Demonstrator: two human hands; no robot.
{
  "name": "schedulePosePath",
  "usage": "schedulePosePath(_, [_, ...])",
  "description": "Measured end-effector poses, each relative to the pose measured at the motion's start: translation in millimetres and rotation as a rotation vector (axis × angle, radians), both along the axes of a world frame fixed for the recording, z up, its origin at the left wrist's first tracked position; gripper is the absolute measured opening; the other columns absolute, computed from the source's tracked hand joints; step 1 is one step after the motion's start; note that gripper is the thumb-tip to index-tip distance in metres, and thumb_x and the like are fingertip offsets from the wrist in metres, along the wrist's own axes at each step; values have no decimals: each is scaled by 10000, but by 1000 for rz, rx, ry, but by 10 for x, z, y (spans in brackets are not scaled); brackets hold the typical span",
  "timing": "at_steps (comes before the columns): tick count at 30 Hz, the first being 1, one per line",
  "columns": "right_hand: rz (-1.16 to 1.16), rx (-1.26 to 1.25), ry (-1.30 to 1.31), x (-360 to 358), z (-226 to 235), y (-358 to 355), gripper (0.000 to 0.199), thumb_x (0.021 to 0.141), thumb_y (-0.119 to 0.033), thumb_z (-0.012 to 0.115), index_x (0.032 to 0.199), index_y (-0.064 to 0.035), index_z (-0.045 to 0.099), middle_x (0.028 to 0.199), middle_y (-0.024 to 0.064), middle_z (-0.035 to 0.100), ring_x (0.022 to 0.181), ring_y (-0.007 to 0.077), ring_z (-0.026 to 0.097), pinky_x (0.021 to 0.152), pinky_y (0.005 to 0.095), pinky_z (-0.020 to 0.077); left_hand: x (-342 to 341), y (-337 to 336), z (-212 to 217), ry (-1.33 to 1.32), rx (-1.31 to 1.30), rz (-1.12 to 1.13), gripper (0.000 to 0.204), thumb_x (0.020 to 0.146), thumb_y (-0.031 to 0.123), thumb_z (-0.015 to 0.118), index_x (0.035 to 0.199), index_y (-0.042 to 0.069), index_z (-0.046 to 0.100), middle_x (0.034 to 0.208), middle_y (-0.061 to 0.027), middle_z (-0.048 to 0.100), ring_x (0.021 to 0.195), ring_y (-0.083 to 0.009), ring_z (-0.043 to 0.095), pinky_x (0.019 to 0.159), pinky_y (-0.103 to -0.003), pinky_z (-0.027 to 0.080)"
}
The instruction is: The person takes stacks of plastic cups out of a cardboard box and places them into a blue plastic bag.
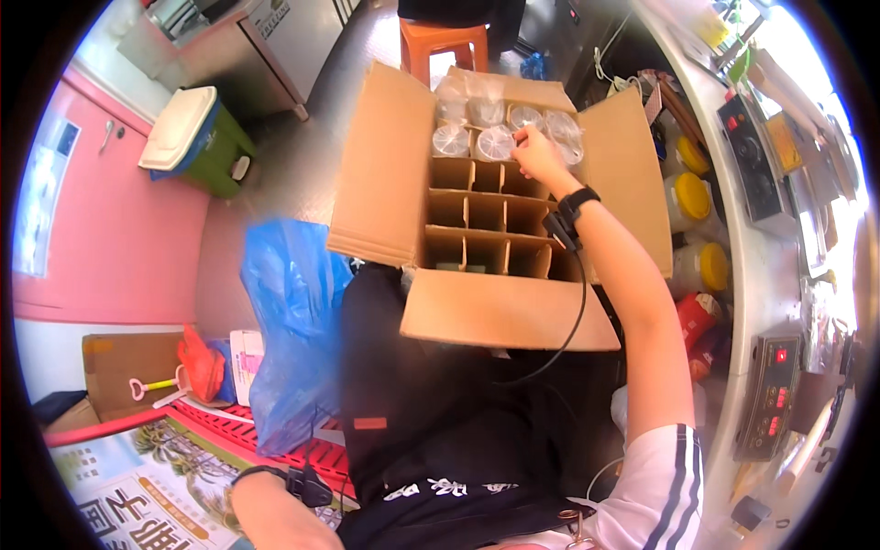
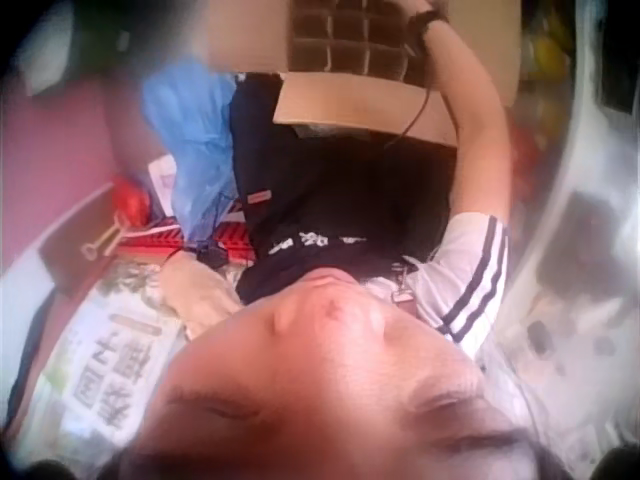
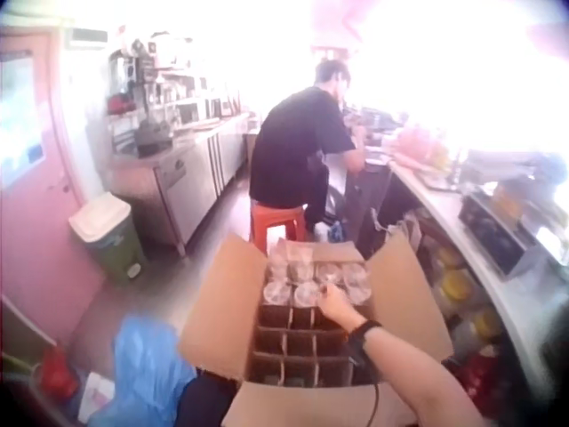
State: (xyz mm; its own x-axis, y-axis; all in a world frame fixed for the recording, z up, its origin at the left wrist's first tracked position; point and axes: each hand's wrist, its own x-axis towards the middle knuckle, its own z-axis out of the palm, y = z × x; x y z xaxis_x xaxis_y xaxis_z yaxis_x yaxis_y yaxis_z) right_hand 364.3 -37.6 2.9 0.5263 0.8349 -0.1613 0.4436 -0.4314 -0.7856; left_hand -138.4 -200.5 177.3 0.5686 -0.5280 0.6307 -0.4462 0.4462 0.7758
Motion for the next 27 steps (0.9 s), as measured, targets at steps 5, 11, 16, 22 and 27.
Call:
schedulePosePath(5, [10, 173, -404, 348, -918, 371, 730, 664, -194, 758, 1257, -34, 363, 1235, 229, 404, 1055, 413, 513, 876, 444, 446, 674, 489, 234, -131, -25, 166, 162, 912, 204, 472, 956, 124, 607, 960, -76, 581, 905, -245, 563, 655, -298, 499])
schedulePosePath(11, [49, -39, -742, -310, -840, 886, 916, 644, -469, 756, 1364, -112, 317, 1251, 154, 429, 1191, 334, 388, 903, 600, 330, 552, 783, 148, -118, 27, 432, 195, 917, 214, 468, 804, 129, 602, 860, -41, 597, 798, -231, 587, 594, -311, 480])
schedulePosePath(16, [2, 54, -849, -511, -1095, 1209, 498, 801, -455, 603, 1131, -98, 496, 1049, 147, 533, 1021, 293, 514, 765, 427, 434, 592, 1069, -96, -137, 74, 698, 272, 917, 305, 473, 725, 141, 575, 847, -25, 606, 803, -220, 597, 560, -298, 454])
schedulePosePath(22, [72, 186, -965, -175, -1135, 1329, 272, 921, -290, 452, 787, -81, 562, 642, 142, 613, 597, 316, 617, 539, 427, 475, 512, 1238, -355, 26, -75, 940, 274, 847, 265, 584, 730, 19, 616, 799, -129, 623, 623, -240, 581, 529, -330, 477])
schedulePosePath(27, [58, 182, -1027, -21, -661, 1303, 319, 930, -297, 438, 764, -69, 587, 633, 168, 607, 590, 354, 606, 538, 446, 473, 317, 944, -543, 306, -217, 1340, 133, 613, -17, 755, 701, 0, 656, 609, -92, 605, 519, -216, 573, 467, -261, 462])
